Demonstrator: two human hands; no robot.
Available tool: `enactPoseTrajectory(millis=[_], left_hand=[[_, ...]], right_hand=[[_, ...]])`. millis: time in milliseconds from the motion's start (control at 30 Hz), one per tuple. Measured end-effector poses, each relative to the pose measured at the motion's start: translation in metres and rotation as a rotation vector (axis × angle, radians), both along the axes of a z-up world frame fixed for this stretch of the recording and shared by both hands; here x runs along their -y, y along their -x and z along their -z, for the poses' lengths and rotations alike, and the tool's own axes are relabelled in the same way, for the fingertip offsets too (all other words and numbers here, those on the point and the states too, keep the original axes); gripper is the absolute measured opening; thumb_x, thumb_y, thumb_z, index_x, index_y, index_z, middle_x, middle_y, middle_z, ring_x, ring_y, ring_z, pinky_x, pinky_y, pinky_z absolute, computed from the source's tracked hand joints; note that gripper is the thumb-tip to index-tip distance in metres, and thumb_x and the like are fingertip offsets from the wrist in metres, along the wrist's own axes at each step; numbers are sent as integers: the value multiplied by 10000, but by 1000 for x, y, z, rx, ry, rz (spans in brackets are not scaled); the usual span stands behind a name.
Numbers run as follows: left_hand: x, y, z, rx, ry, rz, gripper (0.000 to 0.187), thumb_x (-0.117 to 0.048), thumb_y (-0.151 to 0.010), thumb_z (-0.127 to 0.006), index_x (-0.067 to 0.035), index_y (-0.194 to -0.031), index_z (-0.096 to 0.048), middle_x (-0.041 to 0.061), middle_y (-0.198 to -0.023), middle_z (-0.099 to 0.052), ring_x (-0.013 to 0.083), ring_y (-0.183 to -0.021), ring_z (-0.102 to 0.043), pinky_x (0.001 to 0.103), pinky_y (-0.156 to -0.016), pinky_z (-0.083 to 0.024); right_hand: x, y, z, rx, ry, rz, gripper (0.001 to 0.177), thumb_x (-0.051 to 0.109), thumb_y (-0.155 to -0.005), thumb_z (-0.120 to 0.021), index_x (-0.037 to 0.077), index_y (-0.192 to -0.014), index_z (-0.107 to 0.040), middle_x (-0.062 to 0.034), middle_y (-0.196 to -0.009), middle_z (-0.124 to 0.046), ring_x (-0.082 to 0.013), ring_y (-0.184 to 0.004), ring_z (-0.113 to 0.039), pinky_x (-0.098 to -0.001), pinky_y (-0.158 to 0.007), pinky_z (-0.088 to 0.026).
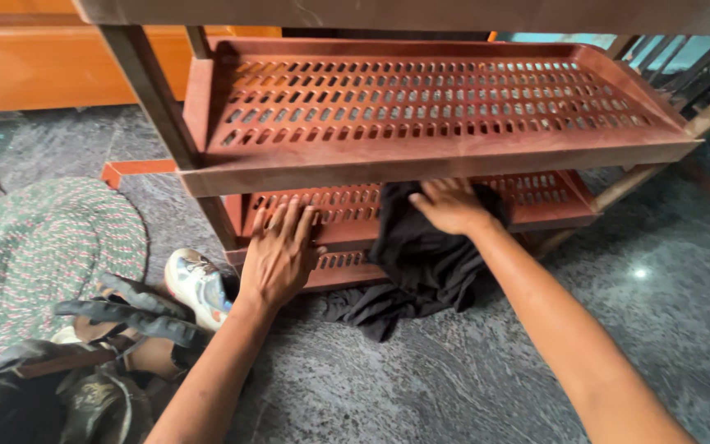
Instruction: The person wets a black cloth at a sink, then wipes the surfaces of a brown plastic shoe rack. They clean the shelves and legs of the rack, moving it to access different sides.
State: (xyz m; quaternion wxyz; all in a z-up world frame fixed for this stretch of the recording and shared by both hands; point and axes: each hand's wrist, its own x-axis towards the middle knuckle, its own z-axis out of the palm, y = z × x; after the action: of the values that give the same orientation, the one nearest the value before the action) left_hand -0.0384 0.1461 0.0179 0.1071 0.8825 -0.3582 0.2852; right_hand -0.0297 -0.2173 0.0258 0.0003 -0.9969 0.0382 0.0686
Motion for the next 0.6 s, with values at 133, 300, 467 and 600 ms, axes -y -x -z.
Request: enactPoseTrajectory(millis=[133,300,467,600], left_hand=[[-11,-2,12,-31,82,-15,707,-440,-947,-589,59,-1430,-457,294,-1494,-477,412,-1397,-455,518,-1140,-344],[-11,3,13,-90,211,42,538,-306,-956,-633,82,-1313,-523,267,-1436,-537,416,-1352,-501,521,-1097,-406],[-14,5,8,-136,264,46,442,-312,-862,-714,-4,-1155,-592,197,-1211,-608,384,-1141,-574,482,-903,-468],[-14,5,12,-150,290,28,343,-328,-888,-745,-64,-1049,-594,149,-1103,-610,345,-1015,-585,466,-816,-463]], right_hand=[[-5,-30,21,-32,-42,153,728,511,-1042,-208,37,-1595,-196,-194,-1681,-109,-381,-1555,-44,-539,-1248,-3],[-114,-49,36,88,-157,-117,677,383,-1046,-220,-9,-1594,-152,-213,-1690,-88,-370,-1566,-33,-512,-1258,-4],[-151,-56,40,336,-204,-483,542,332,-1044,-384,3,-1473,-433,-226,-1537,-445,-375,-1439,-393,-505,-1189,-285],[-125,-99,37,587,-368,-475,420,314,-1035,-499,52,-1321,-660,-219,-1272,-685,-376,-1139,-628,-457,-964,-478]])
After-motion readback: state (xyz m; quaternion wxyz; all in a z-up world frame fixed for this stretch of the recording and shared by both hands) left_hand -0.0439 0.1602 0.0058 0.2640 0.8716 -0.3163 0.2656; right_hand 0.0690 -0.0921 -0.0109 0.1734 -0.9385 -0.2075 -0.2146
